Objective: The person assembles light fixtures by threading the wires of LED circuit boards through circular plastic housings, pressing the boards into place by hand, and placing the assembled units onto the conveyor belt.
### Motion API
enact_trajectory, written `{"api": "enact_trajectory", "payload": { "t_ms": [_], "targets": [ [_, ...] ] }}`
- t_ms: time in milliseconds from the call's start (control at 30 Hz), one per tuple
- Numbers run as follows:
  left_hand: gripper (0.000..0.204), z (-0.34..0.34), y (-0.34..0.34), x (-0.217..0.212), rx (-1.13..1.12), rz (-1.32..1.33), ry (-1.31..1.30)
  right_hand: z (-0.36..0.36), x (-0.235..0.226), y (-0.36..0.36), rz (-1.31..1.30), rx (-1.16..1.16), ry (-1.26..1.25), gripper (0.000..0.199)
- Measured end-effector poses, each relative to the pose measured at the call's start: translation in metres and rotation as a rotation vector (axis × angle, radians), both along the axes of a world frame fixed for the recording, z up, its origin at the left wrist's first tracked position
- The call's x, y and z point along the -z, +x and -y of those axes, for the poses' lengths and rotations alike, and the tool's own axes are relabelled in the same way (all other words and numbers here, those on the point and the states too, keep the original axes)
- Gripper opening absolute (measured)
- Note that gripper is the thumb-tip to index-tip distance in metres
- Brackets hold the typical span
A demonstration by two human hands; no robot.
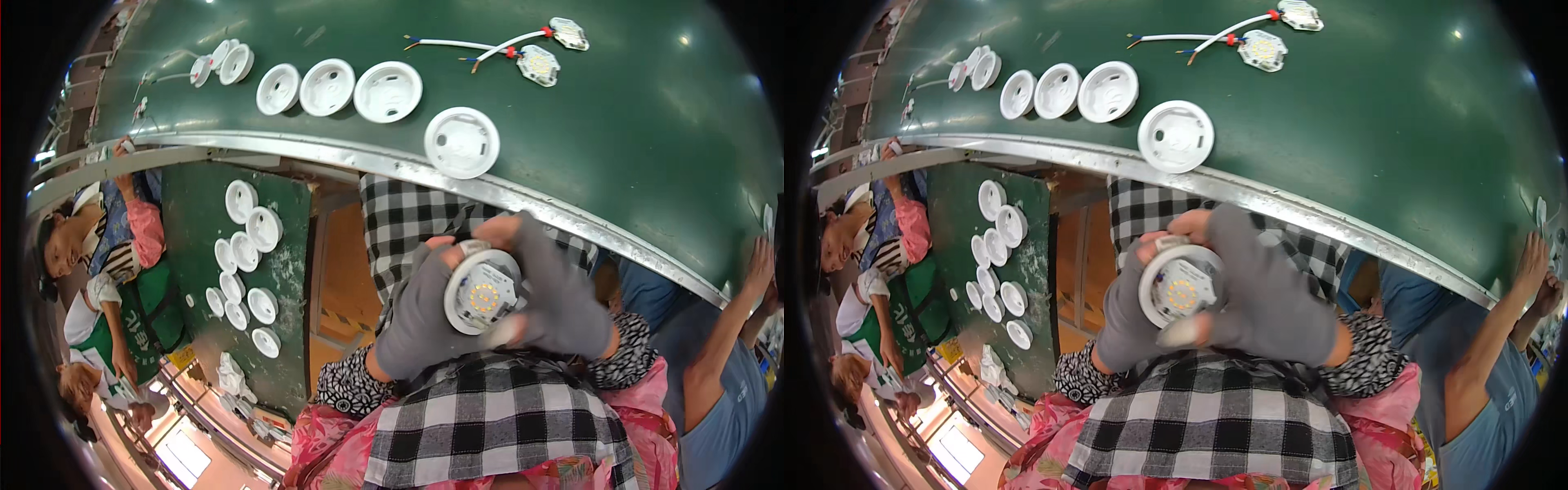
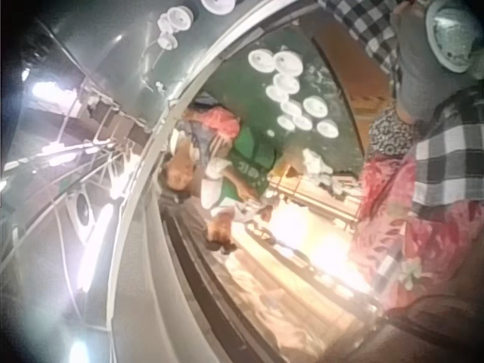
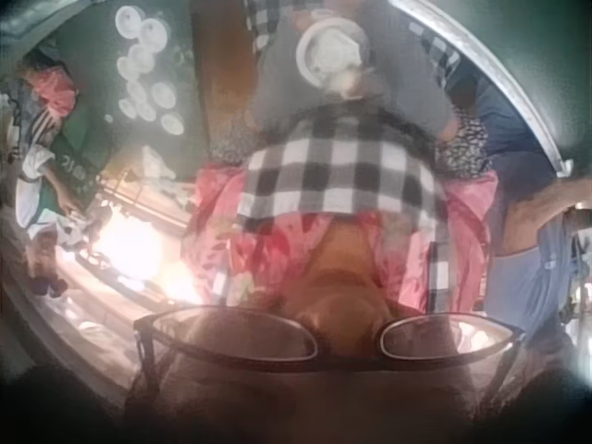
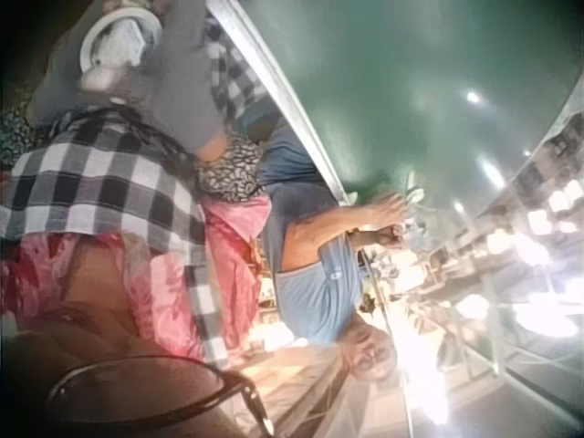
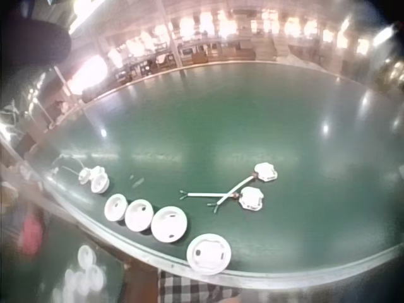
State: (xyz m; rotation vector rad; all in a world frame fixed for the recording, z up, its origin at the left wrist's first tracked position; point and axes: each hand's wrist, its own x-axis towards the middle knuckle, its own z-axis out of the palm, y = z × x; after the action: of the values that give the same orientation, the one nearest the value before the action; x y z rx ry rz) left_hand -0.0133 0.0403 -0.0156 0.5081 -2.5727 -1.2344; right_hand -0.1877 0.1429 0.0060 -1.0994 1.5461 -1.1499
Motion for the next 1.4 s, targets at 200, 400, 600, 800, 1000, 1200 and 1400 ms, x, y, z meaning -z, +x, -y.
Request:
{"api": "enact_trajectory", "payload": {
  "t_ms": [200,400,600,800,1000,1200,1400],
  "targets": [
    [0.097,0.017,0.006,-0.003,-0.127,-0.018,0.548,-0.006,-0.008,-0.021,0.07,0.044,-0.039,0.025],
    [0.097,0.023,0.004,-0.011,-0.076,0.05,0.541,0.005,-0.014,-0.015,-0.664,-0.143,-0.432,0.032],
    [0.103,0.029,0.004,-0.014,0.124,0.137,0.521,0.005,-0.01,-0.011,-0.923,-0.401,-0.656,0.034],
    [0.109,0.023,0.01,-0.004,0.169,0.024,0.557,-0.002,-0.014,-0.023,-0.763,-0.618,-0.596,0.038],
    [0.105,0.022,0.004,-0.009,0.276,0.102,0.553,-0.002,-0.018,-0.031,-0.749,-0.738,-0.594,0.033],
    [0.104,0.017,0.003,-0.006,0.304,0.141,0.603,-0.001,-0.012,-0.033,-0.719,-0.806,-0.595,0.031],
    [0.102,0.013,0.001,-0.006,0.303,0.147,0.542,-0.005,0.004,-0.03,-0.66,-0.72,-0.632,0.024]
  ]
}}
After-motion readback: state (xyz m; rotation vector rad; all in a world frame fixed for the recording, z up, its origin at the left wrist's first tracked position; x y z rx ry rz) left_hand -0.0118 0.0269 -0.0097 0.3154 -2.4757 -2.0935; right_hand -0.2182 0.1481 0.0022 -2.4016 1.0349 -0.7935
